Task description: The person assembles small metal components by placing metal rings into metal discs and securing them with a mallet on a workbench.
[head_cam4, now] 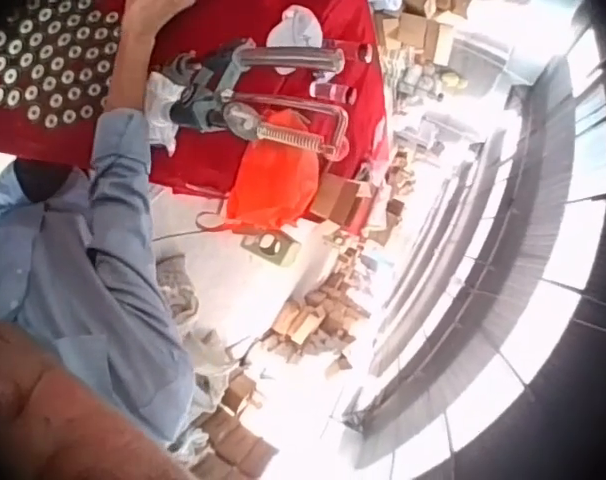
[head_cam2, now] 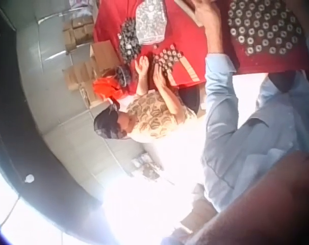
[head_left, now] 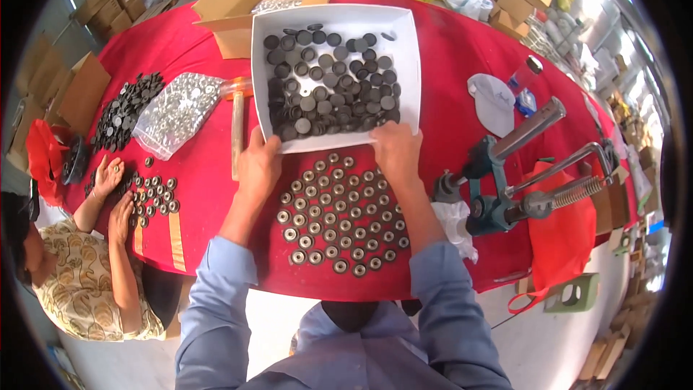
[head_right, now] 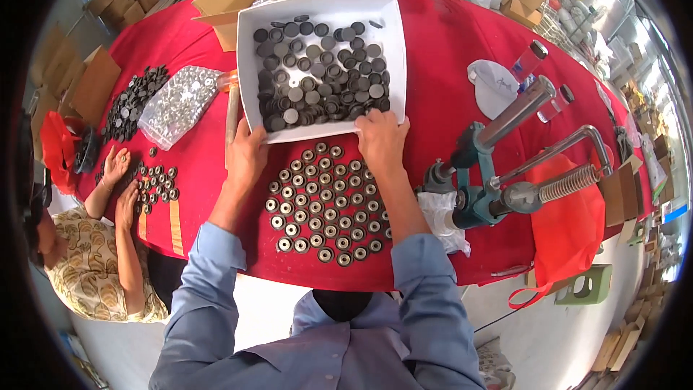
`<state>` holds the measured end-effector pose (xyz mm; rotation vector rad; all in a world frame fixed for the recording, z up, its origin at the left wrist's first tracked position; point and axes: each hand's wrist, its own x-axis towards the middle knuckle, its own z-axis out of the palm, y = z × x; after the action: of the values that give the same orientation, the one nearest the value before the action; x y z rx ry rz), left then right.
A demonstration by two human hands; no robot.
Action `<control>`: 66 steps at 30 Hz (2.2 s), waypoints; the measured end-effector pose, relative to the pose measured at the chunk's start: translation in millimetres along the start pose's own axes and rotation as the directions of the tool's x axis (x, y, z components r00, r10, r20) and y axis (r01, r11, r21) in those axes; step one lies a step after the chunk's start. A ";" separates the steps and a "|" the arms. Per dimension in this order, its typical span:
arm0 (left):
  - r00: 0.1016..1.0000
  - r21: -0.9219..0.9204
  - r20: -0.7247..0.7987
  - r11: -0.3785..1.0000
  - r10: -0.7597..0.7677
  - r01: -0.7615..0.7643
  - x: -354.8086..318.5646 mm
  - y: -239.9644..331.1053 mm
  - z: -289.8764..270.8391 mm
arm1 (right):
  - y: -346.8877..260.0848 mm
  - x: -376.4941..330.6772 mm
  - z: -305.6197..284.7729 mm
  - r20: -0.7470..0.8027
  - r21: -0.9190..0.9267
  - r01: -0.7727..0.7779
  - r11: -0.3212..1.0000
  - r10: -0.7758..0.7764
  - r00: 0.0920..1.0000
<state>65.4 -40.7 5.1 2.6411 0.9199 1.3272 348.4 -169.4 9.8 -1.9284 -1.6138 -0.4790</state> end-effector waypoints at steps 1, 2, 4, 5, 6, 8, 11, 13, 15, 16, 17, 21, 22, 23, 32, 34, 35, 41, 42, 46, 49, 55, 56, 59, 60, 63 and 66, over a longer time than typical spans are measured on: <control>0.995 0.094 0.035 0.991 -0.095 0.092 5.5 4.5 5.3 | -2.7 5.9 -1.1 -0.016 -0.080 -0.006 0.997 0.005 1.000; 0.971 0.112 0.142 0.978 -0.192 0.177 18.8 0.4 7.7 | -3.6 16.8 -2.3 -0.030 -0.157 -0.010 0.987 0.005 1.000; 0.988 0.028 0.116 0.994 -0.104 0.101 33.3 0.4 3.2 | -1.9 26.6 -8.9 -0.026 -0.115 -0.013 0.993 0.010 1.000; 0.988 0.032 0.115 0.994 -0.107 0.104 36.0 -1.6 3.7 | -1.2 27.7 -14.8 0.020 -0.119 -0.010 0.993 0.012 1.000; 0.985 0.030 0.134 0.994 -0.110 0.107 35.6 -4.2 1.8 | -4.0 28.2 -18.6 0.069 -0.119 -0.005 0.993 0.013 0.998; 0.981 0.038 0.154 0.992 -0.121 0.116 32.9 -11.4 -5.6 | -12.1 31.1 -22.8 0.126 -0.125 -0.022 0.992 0.038 0.991; 0.985 0.007 0.172 1.000 0.018 -0.019 53.2 -5.7 -26.4 | -23.5 49.7 -57.7 0.320 -0.242 0.009 0.970 0.071 0.945; 0.988 -0.058 0.104 0.993 0.112 -0.106 85.8 4.9 -41.0 | -14.7 82.1 -73.0 0.361 -0.133 0.007 0.991 0.042 0.931; 0.984 -0.167 0.166 0.985 0.066 -0.038 122.1 5.5 -34.0 | 4.7 116.6 -62.7 0.258 0.003 0.132 0.991 -0.128 0.958; 0.942 -0.213 0.334 0.972 -0.020 0.096 142.6 3.5 -23.7 | 12.8 130.2 -50.0 0.280 0.088 -0.026 0.996 0.000 0.960; 0.864 -0.233 0.496 0.944 -0.092 0.235 161.6 -2.8 -12.7 | 22.0 142.2 -33.0 0.313 0.168 -0.184 0.969 0.124 0.942; 0.729 0.082 0.676 0.994 -0.105 0.067 181.8 -51.1 36.3 | 35.4 162.3 27.9 0.444 0.108 -0.230 0.967 0.160 0.882; 0.570 0.177 0.803 0.983 -0.173 0.049 188.5 -38.6 42.3 | 43.3 158.3 35.0 0.536 -0.014 -0.168 0.986 0.149 0.831; 0.387 0.265 0.888 0.964 -0.247 0.007 196.4 -25.8 49.0 | 51.8 156.2 41.7 0.623 -0.126 -0.092 0.988 0.151 0.768; 0.171 0.389 0.906 0.921 -0.387 0.024 187.4 -16.1 76.1 | 28.6 166.9 47.3 0.880 -0.267 -0.025 0.963 0.254 0.402; 0.251 0.352 0.902 0.935 -0.353 0.048 171.1 -32.7 81.6 | 21.4 162.4 50.1 0.858 -0.263 -0.037 0.964 0.251 0.448; 0.283 0.346 0.901 0.938 -0.328 -0.014 166.3 -41.1 86.8 | 16.7 160.8 50.8 0.861 -0.253 -0.037 0.967 0.242 0.447; 0.315 0.080 0.933 0.955 -0.173 0.286 169.5 -34.4 96.2 | 9.4 157.7 52.9 0.852 0.146 -0.245 0.959 0.004 0.524; 0.399 -0.094 0.915 0.926 -0.065 0.365 162.9 -48.8 96.2 | -3.3 159.5 52.3 0.850 0.164 -0.239 0.957 -0.015 0.526; 0.238 -0.179 0.971 0.767 0.035 0.616 175.7 -17.6 86.6 | 3.9 155.7 39.8 0.909 0.228 -0.634 0.739 0.073 0.411; 0.277 -0.193 0.961 0.713 -0.001 0.674 180.0 -10.7 76.7 | 6.1 156.3 39.9 0.898 0.279 -0.700 0.657 0.079 0.432; 0.182 -0.045 0.982 0.850 -0.060 0.524 182.0 -23.0 70.9 | 3.6 159.8 37.6 0.912 0.319 -0.644 0.695 -0.041 0.408; 0.177 -0.045 0.983 0.850 -0.057 0.524 181.4 -28.3 66.9 | 4.9 163.7 34.0 0.914 0.317 -0.649 0.692 -0.039 0.405; 0.140 -0.081 0.990 0.864 0.012 0.497 185.3 -26.7 52.4 | 16.2 178.6 17.8 0.995 0.103 -0.667 0.738 -0.066 0.080; 0.136 -0.072 0.991 0.864 0.004 0.499 184.1 -33.0 51.3 | 10.9 177.1 14.9 0.995 0.071 -0.632 0.771 -0.011 0.098; 0.199 0.064 0.975 0.984 -0.098 0.168 182.6 -34.7 56.5 | 9.3 175.7 12.2 0.983 -0.087 -0.336 0.938 0.136 0.124; 0.302 0.212 0.936 0.974 -0.178 -0.084 165.5 -38.2 82.0 | 11.2 162.6 46.1 0.962 -0.068 -0.170 0.983 0.110 0.251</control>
<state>183.4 95.5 60.8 2.7265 0.8708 -0.5706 388.9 -16.5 70.4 -2.4450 -1.9949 1.1315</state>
